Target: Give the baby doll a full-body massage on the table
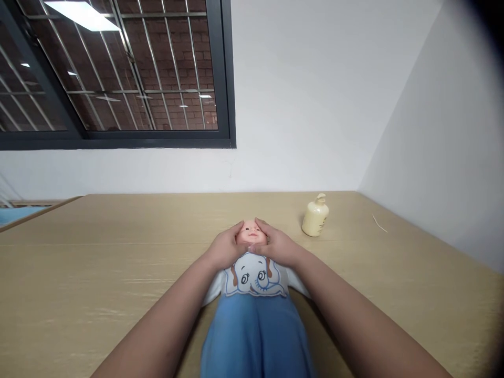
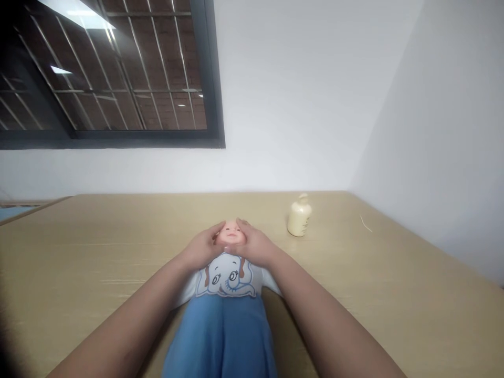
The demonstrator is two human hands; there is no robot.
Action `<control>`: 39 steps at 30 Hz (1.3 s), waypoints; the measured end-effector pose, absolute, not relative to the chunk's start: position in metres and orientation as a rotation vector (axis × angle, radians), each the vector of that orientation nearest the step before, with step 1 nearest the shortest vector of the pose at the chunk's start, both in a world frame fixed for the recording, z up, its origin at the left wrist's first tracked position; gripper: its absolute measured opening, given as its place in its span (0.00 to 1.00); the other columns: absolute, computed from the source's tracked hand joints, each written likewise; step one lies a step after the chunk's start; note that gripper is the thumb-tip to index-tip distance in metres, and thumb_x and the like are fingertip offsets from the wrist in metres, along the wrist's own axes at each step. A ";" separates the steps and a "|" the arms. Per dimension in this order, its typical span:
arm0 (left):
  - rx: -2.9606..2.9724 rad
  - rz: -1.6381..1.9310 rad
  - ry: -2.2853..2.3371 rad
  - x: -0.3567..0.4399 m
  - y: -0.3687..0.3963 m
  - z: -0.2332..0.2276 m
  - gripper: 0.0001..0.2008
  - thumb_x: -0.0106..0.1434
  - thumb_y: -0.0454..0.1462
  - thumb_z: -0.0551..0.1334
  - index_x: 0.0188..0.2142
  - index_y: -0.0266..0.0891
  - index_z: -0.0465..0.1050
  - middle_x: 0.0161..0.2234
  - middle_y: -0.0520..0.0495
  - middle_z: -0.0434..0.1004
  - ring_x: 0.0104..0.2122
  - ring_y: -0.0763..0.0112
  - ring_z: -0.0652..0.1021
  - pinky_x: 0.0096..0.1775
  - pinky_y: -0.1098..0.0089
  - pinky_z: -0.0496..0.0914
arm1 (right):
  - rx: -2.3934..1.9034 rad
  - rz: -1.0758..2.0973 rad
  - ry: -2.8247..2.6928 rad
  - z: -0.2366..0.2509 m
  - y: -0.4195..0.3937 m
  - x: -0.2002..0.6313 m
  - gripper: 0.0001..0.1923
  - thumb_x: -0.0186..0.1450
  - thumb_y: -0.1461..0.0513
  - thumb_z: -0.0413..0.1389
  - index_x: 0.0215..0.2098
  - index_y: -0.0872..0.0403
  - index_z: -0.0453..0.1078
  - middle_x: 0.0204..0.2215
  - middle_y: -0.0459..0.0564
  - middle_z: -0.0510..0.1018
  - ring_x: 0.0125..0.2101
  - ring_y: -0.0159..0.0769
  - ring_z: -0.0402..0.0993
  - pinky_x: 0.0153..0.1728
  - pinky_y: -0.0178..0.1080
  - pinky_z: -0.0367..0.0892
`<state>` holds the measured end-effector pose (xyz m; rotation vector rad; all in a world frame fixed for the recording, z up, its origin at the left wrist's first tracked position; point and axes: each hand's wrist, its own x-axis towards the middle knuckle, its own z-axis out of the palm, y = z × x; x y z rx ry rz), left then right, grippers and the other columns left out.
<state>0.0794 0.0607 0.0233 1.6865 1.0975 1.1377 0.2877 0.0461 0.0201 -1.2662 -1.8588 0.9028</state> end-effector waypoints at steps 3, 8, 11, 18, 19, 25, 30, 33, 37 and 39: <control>1.799 1.005 1.192 0.079 0.062 0.025 0.33 0.51 0.40 0.70 0.57 0.41 0.73 0.54 0.41 0.77 0.56 0.47 0.74 0.53 0.58 0.70 | -1.285 0.887 -1.905 0.021 0.049 0.287 0.58 0.54 0.42 0.66 0.71 0.54 0.46 0.70 0.55 0.48 0.69 0.50 0.44 0.68 0.50 0.44; 1.934 0.846 1.316 0.079 0.068 0.019 0.39 0.60 0.43 0.65 0.68 0.37 0.56 0.64 0.39 0.63 0.62 0.51 0.68 0.60 0.59 0.63 | -1.313 0.767 -1.870 0.015 0.059 0.287 0.57 0.50 0.43 0.68 0.70 0.53 0.52 0.67 0.56 0.59 0.65 0.52 0.57 0.64 0.50 0.56; 1.934 0.834 1.316 0.080 0.072 0.013 0.40 0.62 0.43 0.63 0.70 0.35 0.52 0.65 0.38 0.61 0.62 0.53 0.67 0.60 0.60 0.63 | -1.344 0.762 -1.807 0.009 0.063 0.287 0.57 0.48 0.43 0.70 0.69 0.51 0.54 0.63 0.56 0.66 0.61 0.53 0.65 0.59 0.50 0.64; 1.890 0.883 1.289 0.078 0.074 0.010 0.42 0.59 0.46 0.67 0.69 0.38 0.54 0.66 0.39 0.61 0.63 0.49 0.66 0.61 0.57 0.62 | -1.274 0.811 -1.767 0.005 0.066 0.291 0.52 0.49 0.47 0.71 0.67 0.50 0.59 0.62 0.55 0.69 0.59 0.52 0.68 0.59 0.50 0.65; 1.880 0.889 1.275 0.077 0.074 0.009 0.42 0.60 0.46 0.67 0.69 0.37 0.55 0.66 0.39 0.61 0.63 0.49 0.66 0.61 0.57 0.62 | -1.264 0.815 -1.766 0.005 0.067 0.292 0.51 0.49 0.48 0.71 0.66 0.50 0.60 0.61 0.55 0.69 0.59 0.52 0.68 0.59 0.50 0.65; 1.890 0.894 1.161 0.071 0.078 0.005 0.40 0.62 0.46 0.65 0.68 0.34 0.55 0.66 0.38 0.59 0.63 0.50 0.66 0.63 0.56 0.60 | -1.113 0.986 -1.749 0.003 0.069 0.303 0.44 0.56 0.53 0.69 0.66 0.49 0.59 0.64 0.52 0.65 0.62 0.48 0.64 0.63 0.50 0.61; 1.873 0.903 1.004 0.063 0.085 0.000 0.41 0.62 0.50 0.64 0.68 0.32 0.54 0.66 0.36 0.59 0.63 0.50 0.66 0.63 0.54 0.60 | -0.944 1.147 -1.749 -0.003 0.075 0.313 0.35 0.63 0.52 0.63 0.65 0.48 0.61 0.64 0.49 0.65 0.62 0.44 0.63 0.64 0.50 0.58; 1.851 0.906 0.928 0.060 0.085 -0.001 0.40 0.63 0.51 0.64 0.67 0.33 0.57 0.65 0.37 0.61 0.62 0.50 0.67 0.62 0.54 0.62 | -1.004 1.107 -1.705 -0.006 0.076 0.311 0.31 0.66 0.48 0.58 0.64 0.49 0.64 0.63 0.51 0.66 0.62 0.45 0.64 0.64 0.51 0.58; 1.756 0.943 0.980 0.066 0.079 0.003 0.41 0.57 0.50 0.69 0.66 0.37 0.61 0.62 0.38 0.67 0.58 0.47 0.72 0.59 0.53 0.66 | -1.115 1.029 -1.681 -0.003 0.070 0.299 0.37 0.63 0.47 0.61 0.66 0.48 0.60 0.62 0.53 0.68 0.60 0.47 0.67 0.61 0.50 0.63; 1.707 0.961 1.007 0.070 0.076 0.005 0.42 0.54 0.49 0.71 0.65 0.38 0.63 0.60 0.38 0.70 0.58 0.46 0.72 0.58 0.53 0.67 | -1.165 0.995 -1.689 -0.001 0.067 0.295 0.45 0.58 0.48 0.66 0.68 0.47 0.57 0.62 0.53 0.68 0.59 0.49 0.68 0.59 0.50 0.66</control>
